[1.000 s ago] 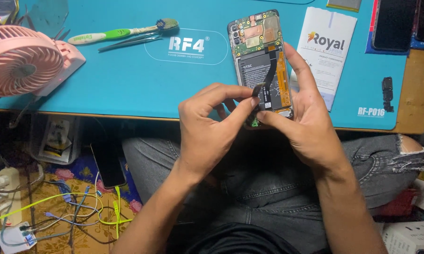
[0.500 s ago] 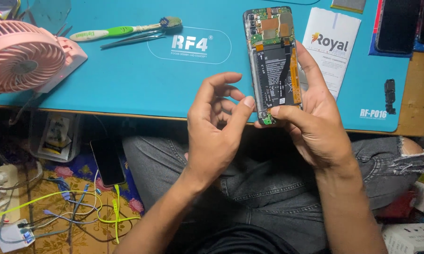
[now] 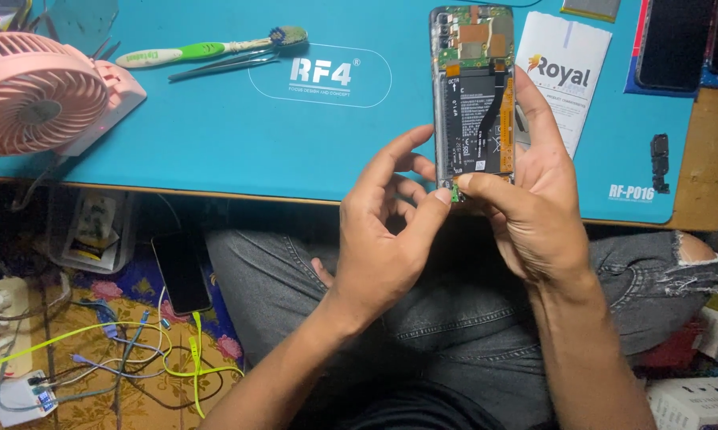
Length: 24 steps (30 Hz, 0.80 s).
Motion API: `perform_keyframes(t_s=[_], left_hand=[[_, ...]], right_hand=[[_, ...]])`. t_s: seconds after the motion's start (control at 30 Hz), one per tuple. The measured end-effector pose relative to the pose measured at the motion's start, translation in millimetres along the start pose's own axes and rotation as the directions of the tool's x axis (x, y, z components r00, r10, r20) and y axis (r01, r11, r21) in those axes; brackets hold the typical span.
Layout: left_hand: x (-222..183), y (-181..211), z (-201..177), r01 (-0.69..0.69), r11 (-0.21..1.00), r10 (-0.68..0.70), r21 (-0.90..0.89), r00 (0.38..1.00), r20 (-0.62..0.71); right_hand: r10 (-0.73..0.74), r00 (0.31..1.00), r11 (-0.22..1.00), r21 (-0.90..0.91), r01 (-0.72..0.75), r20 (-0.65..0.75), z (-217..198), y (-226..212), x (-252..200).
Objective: Attaching internal components and ribbon cables to a smartphone motherboard during a repair process.
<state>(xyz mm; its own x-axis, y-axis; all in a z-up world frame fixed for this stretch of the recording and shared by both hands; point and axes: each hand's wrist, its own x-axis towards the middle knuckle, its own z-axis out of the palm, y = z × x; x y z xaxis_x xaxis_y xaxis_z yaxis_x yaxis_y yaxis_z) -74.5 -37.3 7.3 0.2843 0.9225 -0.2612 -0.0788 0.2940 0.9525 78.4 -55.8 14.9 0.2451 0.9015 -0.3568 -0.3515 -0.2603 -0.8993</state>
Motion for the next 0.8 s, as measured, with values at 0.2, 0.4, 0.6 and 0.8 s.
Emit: perform_keyframes(t_s=[0.2, 0.4, 0.6, 0.8], left_hand=[[2.7, 2.8, 16.4, 0.121, 0.992, -0.125, -0.047, 0.987, -0.105], [21.1, -19.4, 25.5, 0.08, 0.954, -0.109, -0.288, 0.99, -0.087], [41.6, -21.3, 11.9, 0.061, 0.921, -0.095, -0.386, 0.993, -0.07], [70.6, 1.3, -15.0, 0.102, 0.986, -0.095, -0.129, 0.993, 0.064]], right_hand=[[-0.12, 0.982, 0.992, 0.007, 0.122, -0.147, 7.3, 10.7, 9.0], [-0.189, 0.964, 0.966, 0.142, 0.217, -0.189, 6.6, 19.1, 12.1], [-0.012, 0.971, 0.895, 0.429, 0.117, -0.239, -10.7, -0.9, 10.5], [0.135, 0.975, 0.965, 0.247, -0.089, -0.175, -49.7, -32.0, 10.4]])
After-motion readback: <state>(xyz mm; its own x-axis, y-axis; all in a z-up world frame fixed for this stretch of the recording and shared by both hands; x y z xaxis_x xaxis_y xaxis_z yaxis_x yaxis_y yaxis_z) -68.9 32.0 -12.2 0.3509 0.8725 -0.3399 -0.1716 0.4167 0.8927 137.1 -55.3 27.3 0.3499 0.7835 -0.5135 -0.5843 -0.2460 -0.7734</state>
